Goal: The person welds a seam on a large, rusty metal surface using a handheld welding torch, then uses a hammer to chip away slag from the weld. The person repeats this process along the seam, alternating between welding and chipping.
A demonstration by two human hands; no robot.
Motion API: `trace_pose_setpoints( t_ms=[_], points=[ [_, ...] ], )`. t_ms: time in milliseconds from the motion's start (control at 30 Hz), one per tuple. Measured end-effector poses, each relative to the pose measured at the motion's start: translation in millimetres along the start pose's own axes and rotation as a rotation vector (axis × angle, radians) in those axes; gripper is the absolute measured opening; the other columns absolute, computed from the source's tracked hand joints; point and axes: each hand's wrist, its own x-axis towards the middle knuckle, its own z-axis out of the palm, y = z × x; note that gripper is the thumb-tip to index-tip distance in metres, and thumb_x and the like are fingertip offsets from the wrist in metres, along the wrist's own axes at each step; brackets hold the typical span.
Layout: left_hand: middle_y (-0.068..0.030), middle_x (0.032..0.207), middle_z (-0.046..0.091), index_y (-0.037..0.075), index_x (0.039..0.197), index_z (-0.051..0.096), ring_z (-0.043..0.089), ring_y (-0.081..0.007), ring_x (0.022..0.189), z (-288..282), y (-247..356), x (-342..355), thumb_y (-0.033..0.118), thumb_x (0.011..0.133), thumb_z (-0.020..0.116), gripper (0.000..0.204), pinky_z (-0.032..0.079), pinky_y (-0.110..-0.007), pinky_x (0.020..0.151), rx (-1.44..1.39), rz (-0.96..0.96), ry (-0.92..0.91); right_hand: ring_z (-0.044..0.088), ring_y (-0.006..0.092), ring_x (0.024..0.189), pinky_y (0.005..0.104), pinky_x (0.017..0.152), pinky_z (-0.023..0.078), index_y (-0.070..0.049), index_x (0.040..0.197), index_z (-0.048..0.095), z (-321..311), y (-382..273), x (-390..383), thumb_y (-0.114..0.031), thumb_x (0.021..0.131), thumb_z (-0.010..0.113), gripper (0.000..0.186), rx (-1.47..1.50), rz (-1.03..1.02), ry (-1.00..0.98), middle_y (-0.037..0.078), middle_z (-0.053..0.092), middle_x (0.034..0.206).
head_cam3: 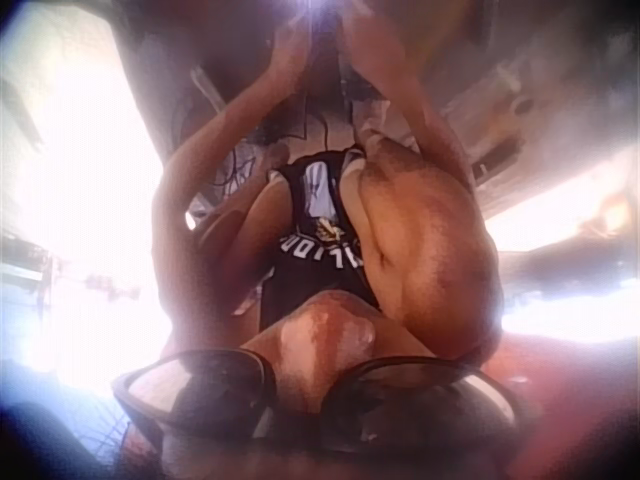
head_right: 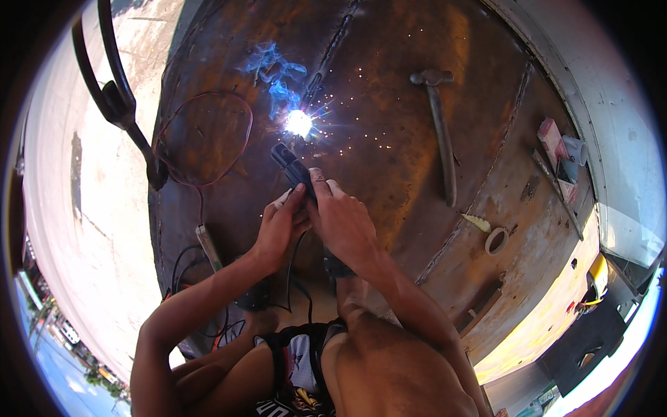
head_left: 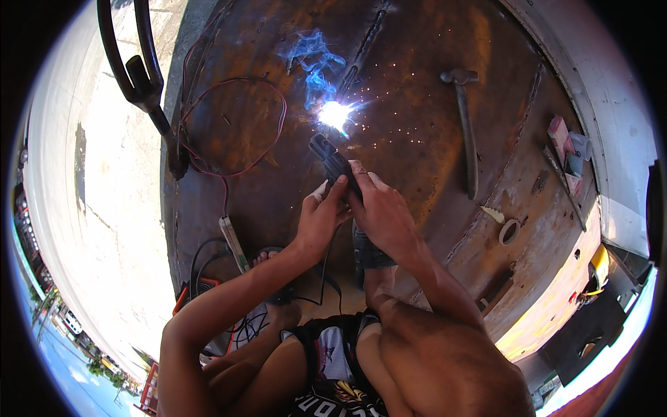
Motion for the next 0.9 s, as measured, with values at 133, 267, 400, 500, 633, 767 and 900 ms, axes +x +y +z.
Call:
trace_pose_setpoints(
  t_ms=[133, 267, 400, 500, 633, 767, 900],
  points=[
    [-0.0001, 0.113, 0.066, 0.010, 0.121, 0.062, 0.065, -0.0131, 0.107, -1.9, -0.7, 0.0, 0.034, 0.109, 0.050, 0.029, 0.052, -0.032, 0.097, -0.009, 0.006, -0.017, 0.070, 0.0445, 0.092, 0.0525, 0.078, 0.056, 0.000, 0.147, 0.046, 1.1, -0.4, 0.0, -0.027, 0.103, 0.054, 0.052, -0.013, 0.003, -0.004, 0.024, 0.066, 0.113],
    [-0.0001, 0.113, 0.066, 0.009, 0.122, 0.061, 0.065, -0.0129, 0.106, -1.1, -1.1, 0.3, 0.033, 0.110, 0.049, 0.029, 0.052, -0.032, 0.097, -0.010, 0.011, -0.023, 0.070, 0.0451, 0.092, 0.0530, 0.079, 0.056, 0.000, 0.147, 0.045, -0.2, -0.6, -0.4, -0.027, 0.103, 0.054, 0.052, 0.011, 0.000, -0.001, 0.024, 0.065, 0.115],
    [-0.0002, 0.112, 0.066, 0.009, 0.123, 0.061, 0.066, -0.0127, 0.105, 1.4, 2.9, -2.0, 0.033, 0.110, 0.049, 0.030, 0.053, -0.032, 0.096, -0.005, -0.012, -0.004, 0.067, 0.0462, 0.098, 0.0510, 0.082, 0.053, 0.001, 0.147, 0.045, -3.5, -3.1, -0.1, -0.022, 0.100, 0.060, 0.054, 0.079, 0.032, -0.032, 0.025, 0.064, 0.118],
    [0.0000, 0.111, 0.065, 0.009, 0.123, 0.061, 0.066, -0.0125, 0.105, -2.4, -1.1, 0.6, 0.033, 0.110, 0.049, 0.031, 0.053, -0.031, 0.096, -0.004, -0.002, -0.010, 0.067, 0.0459, 0.099, 0.0507, 0.083, 0.054, 0.000, 0.147, 0.045, 0.0, -2.2, -0.1, -0.021, 0.100, 0.060, 0.054, 0.044, 0.032, -0.012, 0.024, 0.065, 0.118],
    [-0.0001, 0.112, 0.065, 0.008, 0.124, 0.061, 0.066, -0.0128, 0.106, -1.0, 1.3, -1.2, 0.034, 0.110, 0.049, 0.032, 0.052, -0.031, 0.097, 0.007, -0.010, -0.012, 0.067, 0.0457, 0.099, 0.0505, 0.083, 0.054, 0.000, 0.147, 0.045, -3.7, -5.8, 1.2, -0.022, 0.100, 0.061, 0.054, 0.047, 0.070, -0.038, 0.025, 0.065, 0.119],
    [-0.0009, 0.112, 0.065, 0.008, 0.126, 0.060, 0.066, -0.0131, 0.107, 2.9, 5.3, -3.8, 0.035, 0.110, 0.049, 0.033, 0.052, -0.031, 0.097, 0.027, -0.033, 0.022, 0.067, 0.0462, 0.100, 0.0507, 0.083, 0.054, 0.000, 0.146, 0.047, -2.6, -4.8, 0.9, -0.021, 0.100, 0.061, 0.053, 0.062, 0.053, -0.021, 0.025, 0.065, 0.119],
    [-0.0023, 0.115, 0.064, 0.007, 0.128, 0.059, 0.066, -0.0144, 0.108, 0.3, 2.7, -3.0, 0.036, 0.110, 0.049, 0.036, 0.052, -0.032, 0.098, 0.005, -0.021, 0.009, 0.066, 0.0464, 0.102, 0.0508, 0.083, 0.053, 0.000, 0.144, 0.048, -1.1, -3.7, 0.4, -0.019, 0.099, 0.062, 0.051, 0.092, 0.028, -0.007, 0.025, 0.065, 0.119]
  ],
)
